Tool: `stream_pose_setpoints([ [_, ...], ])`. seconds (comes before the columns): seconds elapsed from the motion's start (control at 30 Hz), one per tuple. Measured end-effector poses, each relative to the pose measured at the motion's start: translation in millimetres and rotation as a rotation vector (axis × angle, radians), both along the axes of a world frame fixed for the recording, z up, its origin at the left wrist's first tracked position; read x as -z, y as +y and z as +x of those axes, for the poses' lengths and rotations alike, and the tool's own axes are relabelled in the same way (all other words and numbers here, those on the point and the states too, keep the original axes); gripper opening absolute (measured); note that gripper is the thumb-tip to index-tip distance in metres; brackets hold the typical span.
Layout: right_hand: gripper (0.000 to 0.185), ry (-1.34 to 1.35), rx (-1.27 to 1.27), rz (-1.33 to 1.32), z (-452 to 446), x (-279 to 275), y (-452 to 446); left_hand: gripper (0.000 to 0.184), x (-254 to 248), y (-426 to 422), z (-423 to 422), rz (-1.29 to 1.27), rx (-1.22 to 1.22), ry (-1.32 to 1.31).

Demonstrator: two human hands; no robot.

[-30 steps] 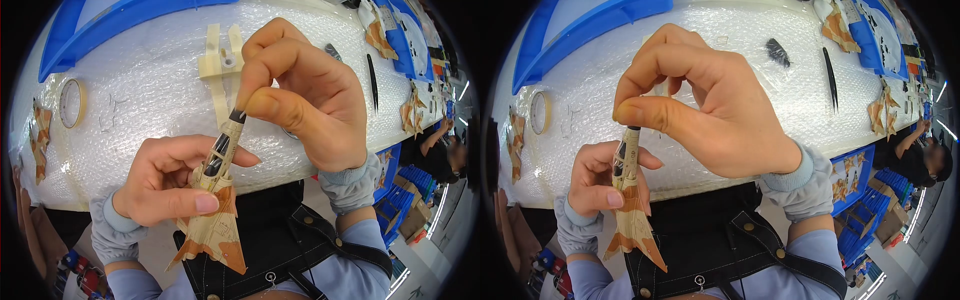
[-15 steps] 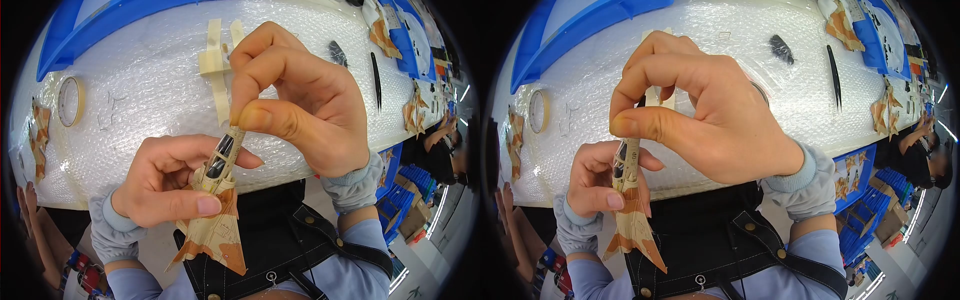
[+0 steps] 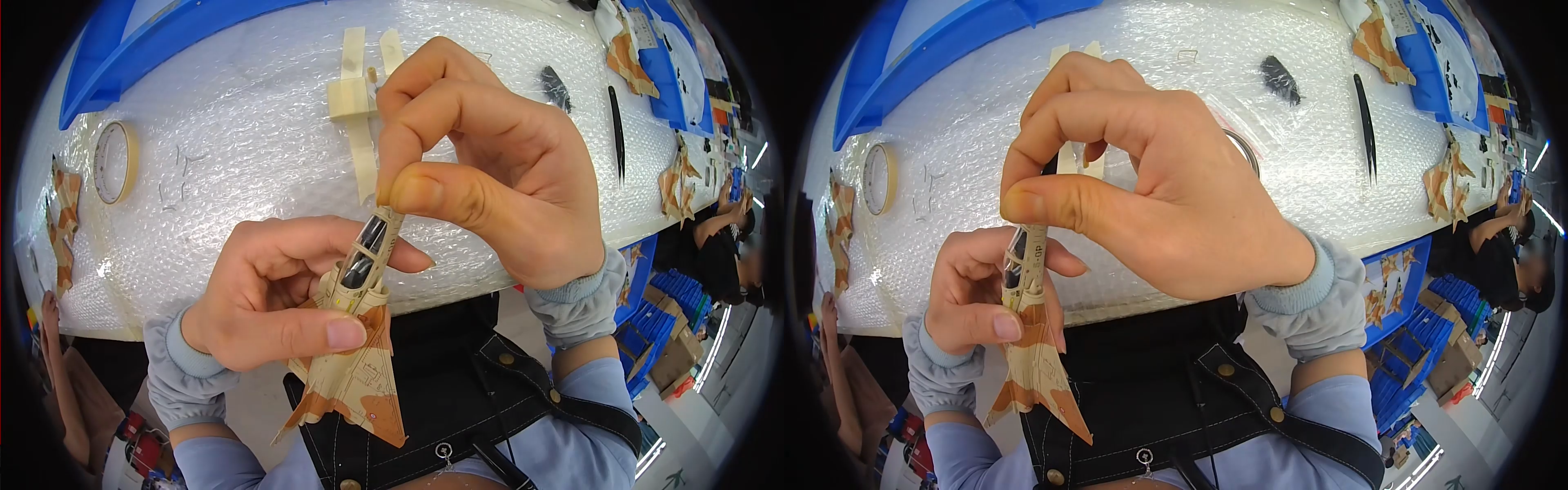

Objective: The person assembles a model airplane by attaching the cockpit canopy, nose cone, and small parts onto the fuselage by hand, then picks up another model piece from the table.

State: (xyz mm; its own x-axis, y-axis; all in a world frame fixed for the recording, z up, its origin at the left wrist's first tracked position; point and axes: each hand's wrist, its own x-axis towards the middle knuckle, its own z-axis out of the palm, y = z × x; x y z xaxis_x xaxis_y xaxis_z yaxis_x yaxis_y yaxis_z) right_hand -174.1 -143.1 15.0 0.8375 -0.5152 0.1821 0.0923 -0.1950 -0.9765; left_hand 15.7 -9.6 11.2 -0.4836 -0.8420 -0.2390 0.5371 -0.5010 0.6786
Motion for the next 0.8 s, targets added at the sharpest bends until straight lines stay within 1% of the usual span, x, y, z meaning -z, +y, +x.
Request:
stream_pose_setpoints([
  [0.57,0.014,0.026,-0.007,-0.101,-0.3,2.4,-0.4,0.048,-0.9,0.3,-2.5,0.038,-0.020,0.000],
  [0.8,0.014,0.025,-0.012,-0.089,-0.1,3.1,-0.7,0.048,-0.4,0.3,-2.3,0.036,-0.007,-0.022],
])
